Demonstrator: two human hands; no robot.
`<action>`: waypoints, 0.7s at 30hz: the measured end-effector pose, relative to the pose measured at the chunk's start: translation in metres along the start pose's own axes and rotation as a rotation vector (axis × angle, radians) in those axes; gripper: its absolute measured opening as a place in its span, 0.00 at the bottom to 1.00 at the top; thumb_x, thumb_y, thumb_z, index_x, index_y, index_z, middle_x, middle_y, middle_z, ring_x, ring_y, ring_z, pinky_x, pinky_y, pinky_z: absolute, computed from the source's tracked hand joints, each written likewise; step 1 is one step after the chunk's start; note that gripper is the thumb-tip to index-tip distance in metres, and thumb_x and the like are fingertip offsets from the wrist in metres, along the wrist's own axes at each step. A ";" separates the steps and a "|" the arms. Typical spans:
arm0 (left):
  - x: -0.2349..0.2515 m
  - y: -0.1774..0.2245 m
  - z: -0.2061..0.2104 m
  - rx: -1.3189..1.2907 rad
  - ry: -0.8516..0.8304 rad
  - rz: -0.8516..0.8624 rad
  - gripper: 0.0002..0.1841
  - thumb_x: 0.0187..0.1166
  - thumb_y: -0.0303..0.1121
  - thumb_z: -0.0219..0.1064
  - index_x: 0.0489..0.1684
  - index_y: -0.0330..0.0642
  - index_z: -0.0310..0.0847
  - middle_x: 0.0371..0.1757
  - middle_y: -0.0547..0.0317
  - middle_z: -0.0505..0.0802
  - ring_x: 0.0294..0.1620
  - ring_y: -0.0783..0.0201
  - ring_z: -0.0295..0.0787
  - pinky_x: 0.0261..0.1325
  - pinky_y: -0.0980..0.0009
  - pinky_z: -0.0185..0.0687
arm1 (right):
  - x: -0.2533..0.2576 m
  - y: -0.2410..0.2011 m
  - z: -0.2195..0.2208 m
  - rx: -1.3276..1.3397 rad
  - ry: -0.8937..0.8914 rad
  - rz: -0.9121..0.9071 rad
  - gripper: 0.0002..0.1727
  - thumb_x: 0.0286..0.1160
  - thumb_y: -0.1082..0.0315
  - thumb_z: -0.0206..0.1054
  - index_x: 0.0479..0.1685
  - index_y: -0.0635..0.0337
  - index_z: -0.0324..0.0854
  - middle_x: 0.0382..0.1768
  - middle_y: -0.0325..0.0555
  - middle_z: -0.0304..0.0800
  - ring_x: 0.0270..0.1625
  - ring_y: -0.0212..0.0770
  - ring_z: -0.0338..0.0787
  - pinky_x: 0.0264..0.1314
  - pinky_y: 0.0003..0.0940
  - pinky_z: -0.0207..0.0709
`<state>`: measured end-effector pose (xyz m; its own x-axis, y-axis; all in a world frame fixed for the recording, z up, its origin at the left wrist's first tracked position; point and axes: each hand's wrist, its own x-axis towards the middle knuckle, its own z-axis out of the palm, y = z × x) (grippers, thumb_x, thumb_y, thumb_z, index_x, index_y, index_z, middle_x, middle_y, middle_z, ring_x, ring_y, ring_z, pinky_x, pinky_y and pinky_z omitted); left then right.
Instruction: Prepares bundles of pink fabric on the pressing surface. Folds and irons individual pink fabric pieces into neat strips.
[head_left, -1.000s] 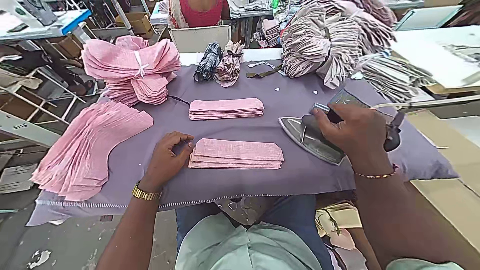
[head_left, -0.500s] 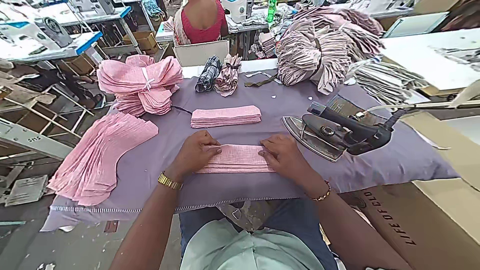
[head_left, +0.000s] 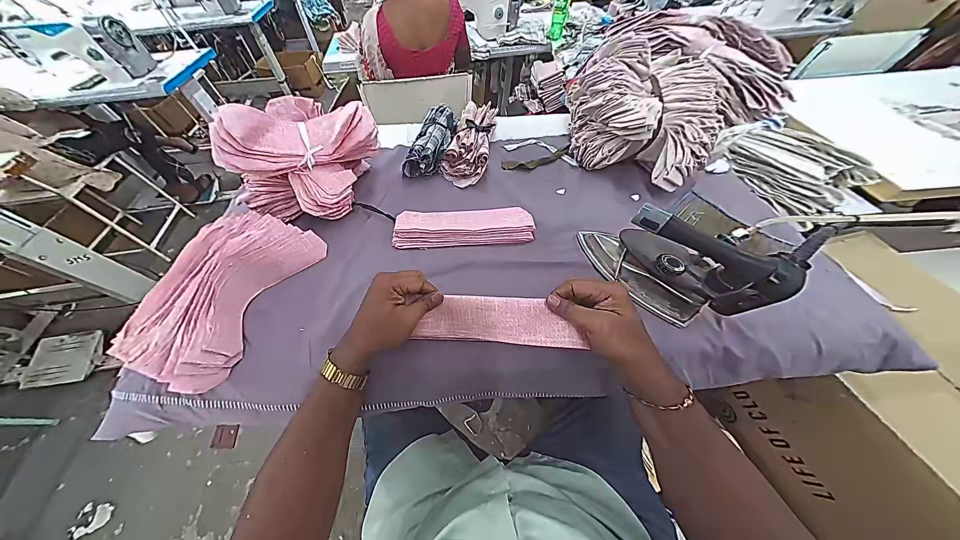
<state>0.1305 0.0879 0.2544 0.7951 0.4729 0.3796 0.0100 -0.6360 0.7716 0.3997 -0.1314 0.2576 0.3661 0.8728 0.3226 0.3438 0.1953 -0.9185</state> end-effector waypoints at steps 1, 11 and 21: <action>0.001 0.002 -0.003 -0.002 -0.010 -0.028 0.10 0.81 0.37 0.71 0.33 0.44 0.94 0.33 0.67 0.93 0.38 0.74 0.88 0.45 0.73 0.85 | 0.002 -0.002 -0.001 -0.004 0.003 0.020 0.09 0.77 0.67 0.72 0.30 0.60 0.91 0.22 0.37 0.88 0.23 0.27 0.83 0.26 0.23 0.77; -0.001 -0.009 0.007 0.594 0.081 -0.110 0.16 0.79 0.53 0.64 0.49 0.60 0.95 0.52 0.71 0.93 0.53 0.67 0.87 0.57 0.59 0.85 | -0.016 0.019 0.007 -0.929 0.247 -0.265 0.18 0.80 0.51 0.66 0.47 0.54 0.94 0.54 0.46 0.95 0.54 0.46 0.92 0.57 0.45 0.85; -0.030 -0.008 0.012 0.561 0.085 0.007 0.14 0.81 0.52 0.64 0.51 0.68 0.95 0.60 0.70 0.91 0.65 0.63 0.81 0.65 0.52 0.73 | -0.051 0.035 0.021 -0.793 0.109 -0.440 0.17 0.88 0.58 0.61 0.58 0.56 0.92 0.64 0.44 0.94 0.74 0.44 0.87 0.84 0.60 0.68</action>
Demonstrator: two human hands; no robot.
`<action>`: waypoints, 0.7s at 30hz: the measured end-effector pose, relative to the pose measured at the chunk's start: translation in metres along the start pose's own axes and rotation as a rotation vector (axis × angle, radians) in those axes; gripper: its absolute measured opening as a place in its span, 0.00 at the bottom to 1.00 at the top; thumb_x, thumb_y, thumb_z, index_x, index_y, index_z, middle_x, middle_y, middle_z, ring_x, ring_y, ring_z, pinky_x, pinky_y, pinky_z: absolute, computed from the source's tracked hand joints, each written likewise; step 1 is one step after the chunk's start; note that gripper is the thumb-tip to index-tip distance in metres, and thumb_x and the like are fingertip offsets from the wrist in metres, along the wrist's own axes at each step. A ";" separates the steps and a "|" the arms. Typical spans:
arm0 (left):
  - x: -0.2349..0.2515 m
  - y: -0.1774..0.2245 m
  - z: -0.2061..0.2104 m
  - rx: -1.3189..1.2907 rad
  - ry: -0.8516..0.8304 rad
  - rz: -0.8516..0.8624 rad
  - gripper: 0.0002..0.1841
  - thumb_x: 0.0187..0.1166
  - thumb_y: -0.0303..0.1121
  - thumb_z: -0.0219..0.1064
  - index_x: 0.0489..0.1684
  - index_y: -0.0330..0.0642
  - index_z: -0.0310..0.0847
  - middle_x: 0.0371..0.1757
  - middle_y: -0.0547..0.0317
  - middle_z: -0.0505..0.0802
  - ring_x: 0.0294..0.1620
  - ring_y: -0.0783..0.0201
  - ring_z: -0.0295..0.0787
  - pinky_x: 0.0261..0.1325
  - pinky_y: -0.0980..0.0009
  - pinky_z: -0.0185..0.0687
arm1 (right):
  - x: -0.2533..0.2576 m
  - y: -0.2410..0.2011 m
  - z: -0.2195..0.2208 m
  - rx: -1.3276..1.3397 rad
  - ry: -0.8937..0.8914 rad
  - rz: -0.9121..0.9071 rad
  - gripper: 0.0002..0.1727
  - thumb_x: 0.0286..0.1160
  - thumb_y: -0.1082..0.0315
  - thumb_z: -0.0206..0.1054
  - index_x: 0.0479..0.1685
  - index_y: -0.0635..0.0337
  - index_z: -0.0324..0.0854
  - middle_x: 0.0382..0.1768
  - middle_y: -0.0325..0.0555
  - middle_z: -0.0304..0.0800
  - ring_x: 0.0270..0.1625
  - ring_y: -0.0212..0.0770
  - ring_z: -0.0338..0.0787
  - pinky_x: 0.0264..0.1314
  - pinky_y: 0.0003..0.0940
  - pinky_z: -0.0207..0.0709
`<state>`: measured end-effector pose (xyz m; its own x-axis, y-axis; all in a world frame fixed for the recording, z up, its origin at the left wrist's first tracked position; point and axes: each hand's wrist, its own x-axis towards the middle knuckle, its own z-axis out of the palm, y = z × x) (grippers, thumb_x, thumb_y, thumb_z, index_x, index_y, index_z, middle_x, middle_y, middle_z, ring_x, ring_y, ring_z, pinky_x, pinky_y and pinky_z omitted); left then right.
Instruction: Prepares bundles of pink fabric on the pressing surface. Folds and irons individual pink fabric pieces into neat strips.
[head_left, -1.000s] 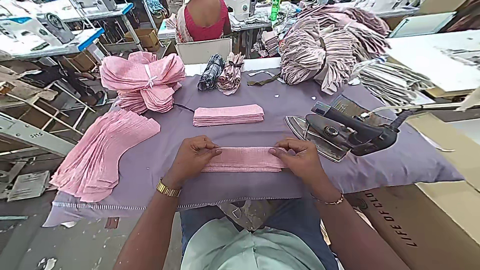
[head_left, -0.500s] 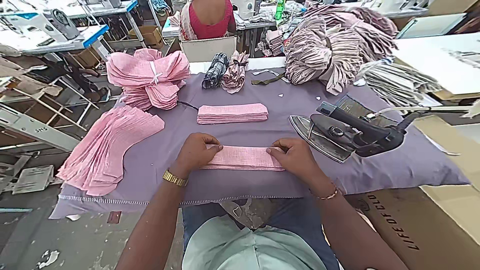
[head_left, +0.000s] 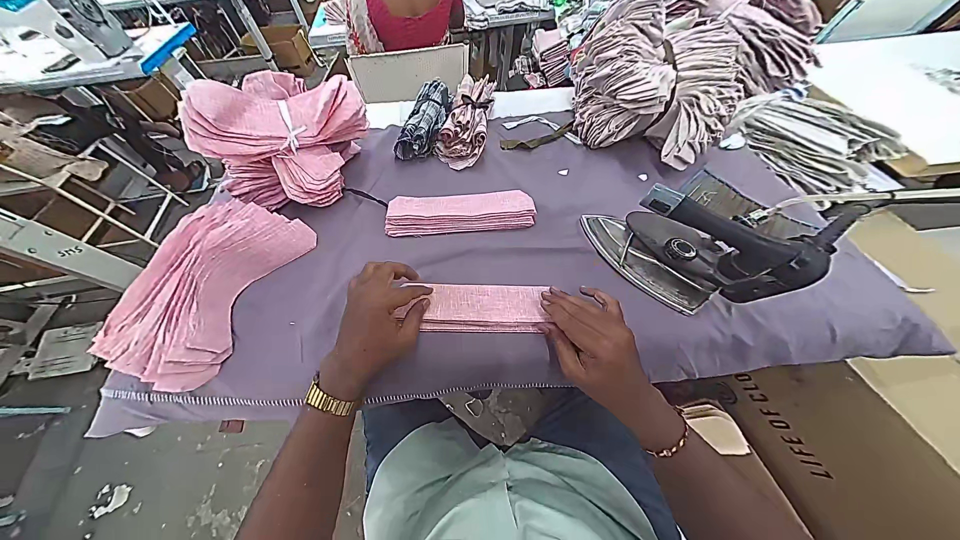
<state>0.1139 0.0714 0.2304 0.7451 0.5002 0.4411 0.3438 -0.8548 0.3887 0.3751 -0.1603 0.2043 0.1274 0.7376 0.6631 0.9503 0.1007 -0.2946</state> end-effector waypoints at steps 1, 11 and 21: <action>0.001 0.006 -0.001 -0.035 -0.013 0.042 0.14 0.80 0.52 0.64 0.52 0.67 0.95 0.59 0.70 0.91 0.66 0.64 0.81 0.66 0.52 0.74 | 0.006 -0.001 -0.001 0.016 0.004 -0.013 0.16 0.86 0.58 0.62 0.56 0.55 0.93 0.62 0.43 0.95 0.72 0.43 0.89 0.83 0.58 0.70; -0.003 -0.007 -0.018 -0.122 -0.125 0.105 0.13 0.83 0.39 0.62 0.53 0.57 0.95 0.55 0.70 0.94 0.63 0.70 0.85 0.68 0.64 0.81 | 0.015 0.003 -0.009 -0.061 -0.084 -0.018 0.16 0.83 0.62 0.59 0.53 0.47 0.94 0.53 0.35 0.97 0.60 0.38 0.92 0.75 0.64 0.66; -0.009 -0.018 -0.028 -0.120 -0.186 0.118 0.15 0.84 0.37 0.60 0.52 0.68 0.95 0.61 0.74 0.93 0.69 0.68 0.83 0.72 0.57 0.78 | 0.014 0.007 -0.007 -0.013 -0.071 0.128 0.16 0.78 0.63 0.57 0.43 0.43 0.94 0.53 0.28 0.97 0.60 0.33 0.91 0.68 0.59 0.66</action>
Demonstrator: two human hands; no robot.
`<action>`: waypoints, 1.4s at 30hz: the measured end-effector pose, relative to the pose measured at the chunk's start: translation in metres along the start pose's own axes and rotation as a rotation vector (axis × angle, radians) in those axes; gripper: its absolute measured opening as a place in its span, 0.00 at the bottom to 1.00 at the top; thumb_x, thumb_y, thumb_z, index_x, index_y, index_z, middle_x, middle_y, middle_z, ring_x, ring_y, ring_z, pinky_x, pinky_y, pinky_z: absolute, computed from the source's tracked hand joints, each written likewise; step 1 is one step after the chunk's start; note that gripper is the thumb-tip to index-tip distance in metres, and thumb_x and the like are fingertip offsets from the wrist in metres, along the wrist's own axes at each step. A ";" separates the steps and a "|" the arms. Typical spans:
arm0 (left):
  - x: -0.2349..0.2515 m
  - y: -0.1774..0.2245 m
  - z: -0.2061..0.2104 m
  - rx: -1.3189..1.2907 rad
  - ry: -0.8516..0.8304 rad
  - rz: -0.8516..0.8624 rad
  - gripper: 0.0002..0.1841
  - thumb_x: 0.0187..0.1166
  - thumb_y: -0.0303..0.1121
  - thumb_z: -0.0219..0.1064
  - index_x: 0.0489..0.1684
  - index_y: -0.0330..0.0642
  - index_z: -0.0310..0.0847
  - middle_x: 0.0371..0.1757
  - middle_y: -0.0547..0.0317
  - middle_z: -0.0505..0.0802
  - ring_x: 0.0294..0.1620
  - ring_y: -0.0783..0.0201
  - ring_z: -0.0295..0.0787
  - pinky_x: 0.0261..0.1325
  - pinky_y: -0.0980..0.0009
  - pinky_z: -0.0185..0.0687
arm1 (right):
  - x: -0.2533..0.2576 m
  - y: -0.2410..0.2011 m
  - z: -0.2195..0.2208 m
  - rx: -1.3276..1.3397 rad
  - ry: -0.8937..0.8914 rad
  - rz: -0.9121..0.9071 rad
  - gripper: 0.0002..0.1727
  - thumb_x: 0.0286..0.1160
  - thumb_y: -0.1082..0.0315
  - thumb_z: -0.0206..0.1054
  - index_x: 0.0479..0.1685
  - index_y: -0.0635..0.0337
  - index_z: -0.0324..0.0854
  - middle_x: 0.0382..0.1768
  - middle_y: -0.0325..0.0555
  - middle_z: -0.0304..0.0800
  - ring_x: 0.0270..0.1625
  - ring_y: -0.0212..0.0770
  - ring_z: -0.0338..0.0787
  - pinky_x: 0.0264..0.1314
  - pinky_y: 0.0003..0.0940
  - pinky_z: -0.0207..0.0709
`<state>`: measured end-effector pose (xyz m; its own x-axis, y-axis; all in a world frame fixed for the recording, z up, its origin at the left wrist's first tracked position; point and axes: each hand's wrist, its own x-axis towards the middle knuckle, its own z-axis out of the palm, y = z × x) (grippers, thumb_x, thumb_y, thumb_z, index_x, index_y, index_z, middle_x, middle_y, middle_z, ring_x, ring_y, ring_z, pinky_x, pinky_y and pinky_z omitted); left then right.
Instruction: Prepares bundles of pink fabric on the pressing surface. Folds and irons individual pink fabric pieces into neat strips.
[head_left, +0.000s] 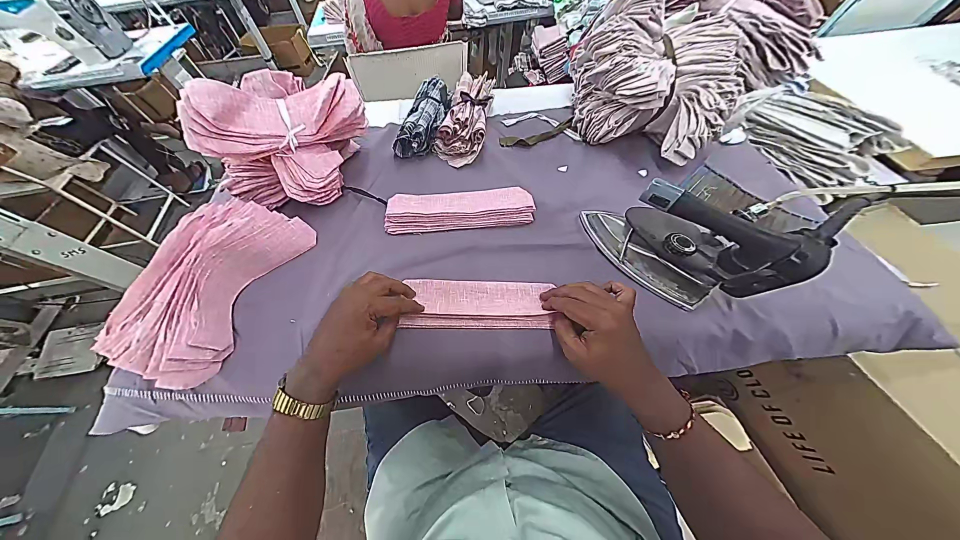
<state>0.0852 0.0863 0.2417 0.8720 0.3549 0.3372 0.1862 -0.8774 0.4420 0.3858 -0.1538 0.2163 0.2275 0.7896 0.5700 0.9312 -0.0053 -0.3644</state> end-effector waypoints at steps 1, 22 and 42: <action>0.000 0.001 0.000 0.051 -0.024 0.005 0.16 0.84 0.38 0.59 0.53 0.70 0.95 0.63 0.74 0.92 0.70 0.66 0.83 0.70 0.54 0.77 | 0.001 0.000 -0.003 -0.026 -0.043 -0.005 0.16 0.78 0.63 0.57 0.44 0.42 0.94 0.55 0.27 0.96 0.62 0.34 0.90 0.68 0.61 0.65; 0.053 0.027 0.022 0.218 -0.177 -0.069 0.20 0.83 0.56 0.59 0.61 0.63 0.92 0.51 0.61 0.91 0.56 0.58 0.85 0.60 0.54 0.82 | 0.010 0.006 0.009 -0.064 -0.120 -0.048 0.19 0.88 0.52 0.57 0.53 0.46 0.94 0.63 0.34 0.93 0.67 0.42 0.87 0.62 0.53 0.76; 0.071 0.044 0.069 -0.277 0.071 0.017 0.10 0.82 0.45 0.70 0.44 0.58 0.97 0.44 0.71 0.94 0.51 0.75 0.87 0.58 0.70 0.83 | 0.023 0.012 0.016 0.356 -0.072 0.133 0.09 0.76 0.50 0.71 0.40 0.39 0.95 0.41 0.24 0.93 0.44 0.26 0.86 0.57 0.43 0.75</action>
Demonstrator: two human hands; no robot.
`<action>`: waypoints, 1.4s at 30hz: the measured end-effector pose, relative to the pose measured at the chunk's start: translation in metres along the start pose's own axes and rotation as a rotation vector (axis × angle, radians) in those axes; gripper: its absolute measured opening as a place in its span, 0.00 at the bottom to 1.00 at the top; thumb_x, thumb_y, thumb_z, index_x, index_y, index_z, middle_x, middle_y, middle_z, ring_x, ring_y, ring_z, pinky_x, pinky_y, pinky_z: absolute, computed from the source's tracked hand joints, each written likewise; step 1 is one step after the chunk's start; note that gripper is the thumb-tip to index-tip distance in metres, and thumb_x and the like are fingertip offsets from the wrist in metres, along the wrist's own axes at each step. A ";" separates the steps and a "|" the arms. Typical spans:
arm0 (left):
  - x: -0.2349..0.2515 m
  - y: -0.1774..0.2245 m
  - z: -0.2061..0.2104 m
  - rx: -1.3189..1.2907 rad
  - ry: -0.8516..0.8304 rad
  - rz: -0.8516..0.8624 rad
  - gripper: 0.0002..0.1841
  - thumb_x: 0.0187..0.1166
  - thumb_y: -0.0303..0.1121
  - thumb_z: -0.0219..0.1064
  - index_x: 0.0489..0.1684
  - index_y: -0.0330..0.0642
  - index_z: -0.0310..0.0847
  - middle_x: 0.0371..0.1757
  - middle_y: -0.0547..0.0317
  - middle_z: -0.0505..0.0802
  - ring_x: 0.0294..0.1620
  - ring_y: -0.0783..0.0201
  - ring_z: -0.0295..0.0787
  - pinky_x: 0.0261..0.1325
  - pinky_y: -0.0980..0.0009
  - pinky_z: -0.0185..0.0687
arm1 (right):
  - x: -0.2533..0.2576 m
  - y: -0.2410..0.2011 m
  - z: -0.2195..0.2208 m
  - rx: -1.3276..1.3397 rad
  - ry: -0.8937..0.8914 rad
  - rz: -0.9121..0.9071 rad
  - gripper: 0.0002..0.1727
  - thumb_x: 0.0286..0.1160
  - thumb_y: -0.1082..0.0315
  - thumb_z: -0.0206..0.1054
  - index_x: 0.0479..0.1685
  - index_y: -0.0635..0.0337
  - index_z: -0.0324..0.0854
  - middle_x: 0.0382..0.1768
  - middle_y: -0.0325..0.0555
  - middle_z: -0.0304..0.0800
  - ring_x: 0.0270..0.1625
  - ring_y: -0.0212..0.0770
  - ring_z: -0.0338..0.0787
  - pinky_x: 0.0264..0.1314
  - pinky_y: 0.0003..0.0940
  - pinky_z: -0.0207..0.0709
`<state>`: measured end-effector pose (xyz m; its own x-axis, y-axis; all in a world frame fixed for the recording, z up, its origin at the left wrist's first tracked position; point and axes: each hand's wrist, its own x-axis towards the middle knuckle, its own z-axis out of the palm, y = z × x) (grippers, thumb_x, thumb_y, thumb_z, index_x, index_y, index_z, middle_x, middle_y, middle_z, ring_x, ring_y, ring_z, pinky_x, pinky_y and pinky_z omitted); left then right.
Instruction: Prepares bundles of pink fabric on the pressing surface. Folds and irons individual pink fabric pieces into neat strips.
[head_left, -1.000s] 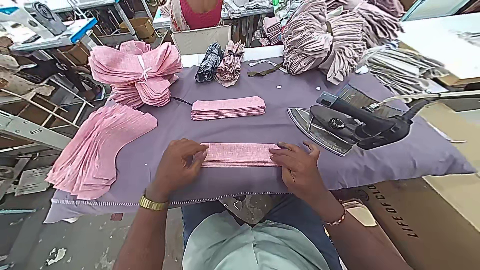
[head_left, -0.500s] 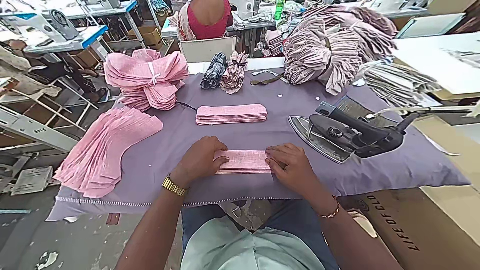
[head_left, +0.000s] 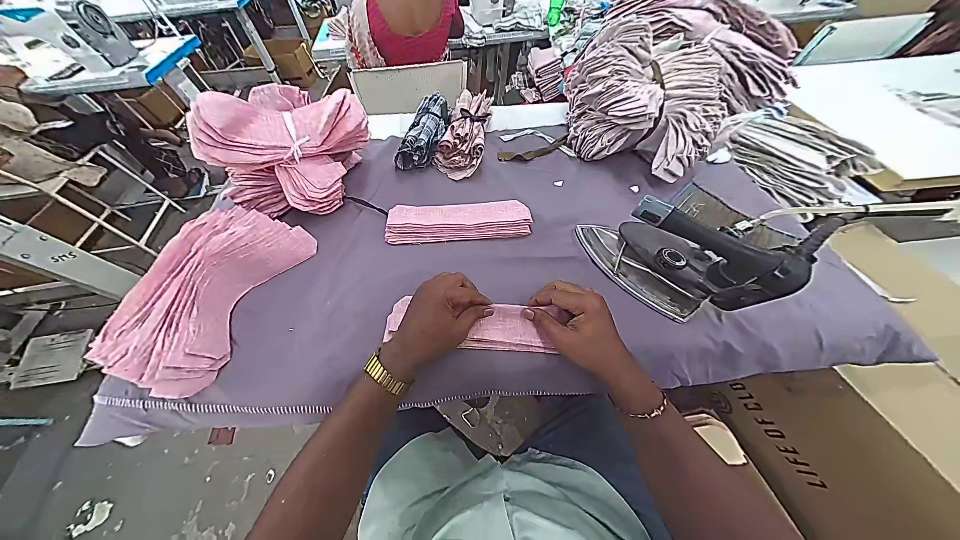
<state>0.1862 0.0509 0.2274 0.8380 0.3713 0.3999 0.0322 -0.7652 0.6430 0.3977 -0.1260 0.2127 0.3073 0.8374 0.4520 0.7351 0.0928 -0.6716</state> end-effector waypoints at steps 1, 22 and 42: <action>0.000 0.000 0.000 -0.015 0.005 0.013 0.10 0.82 0.44 0.70 0.44 0.56 0.97 0.42 0.71 0.94 0.48 0.75 0.87 0.56 0.71 0.84 | 0.000 0.000 0.001 -0.004 0.019 -0.011 0.09 0.77 0.51 0.71 0.39 0.39 0.95 0.39 0.24 0.93 0.42 0.26 0.85 0.57 0.43 0.75; -0.012 0.008 -0.051 0.519 -0.268 -0.231 0.22 0.78 0.64 0.60 0.52 0.63 0.90 0.46 0.68 0.93 0.53 0.62 0.87 0.60 0.50 0.78 | -0.005 -0.008 -0.010 -0.202 -0.093 0.033 0.15 0.78 0.48 0.67 0.50 0.41 0.95 0.47 0.32 0.93 0.53 0.35 0.88 0.60 0.43 0.80; 0.033 -0.015 -0.128 -0.268 0.186 -0.198 0.21 0.72 0.27 0.78 0.64 0.42 0.85 0.49 0.56 0.96 0.44 0.62 0.95 0.48 0.60 0.94 | 0.092 -0.034 -0.037 0.359 0.255 0.204 0.11 0.73 0.66 0.77 0.49 0.61 0.87 0.31 0.46 0.93 0.23 0.39 0.89 0.23 0.36 0.86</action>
<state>0.1439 0.1419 0.3146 0.7160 0.6062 0.3462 0.0199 -0.5135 0.8579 0.4232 -0.0726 0.2990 0.5947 0.7034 0.3893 0.4029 0.1583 -0.9014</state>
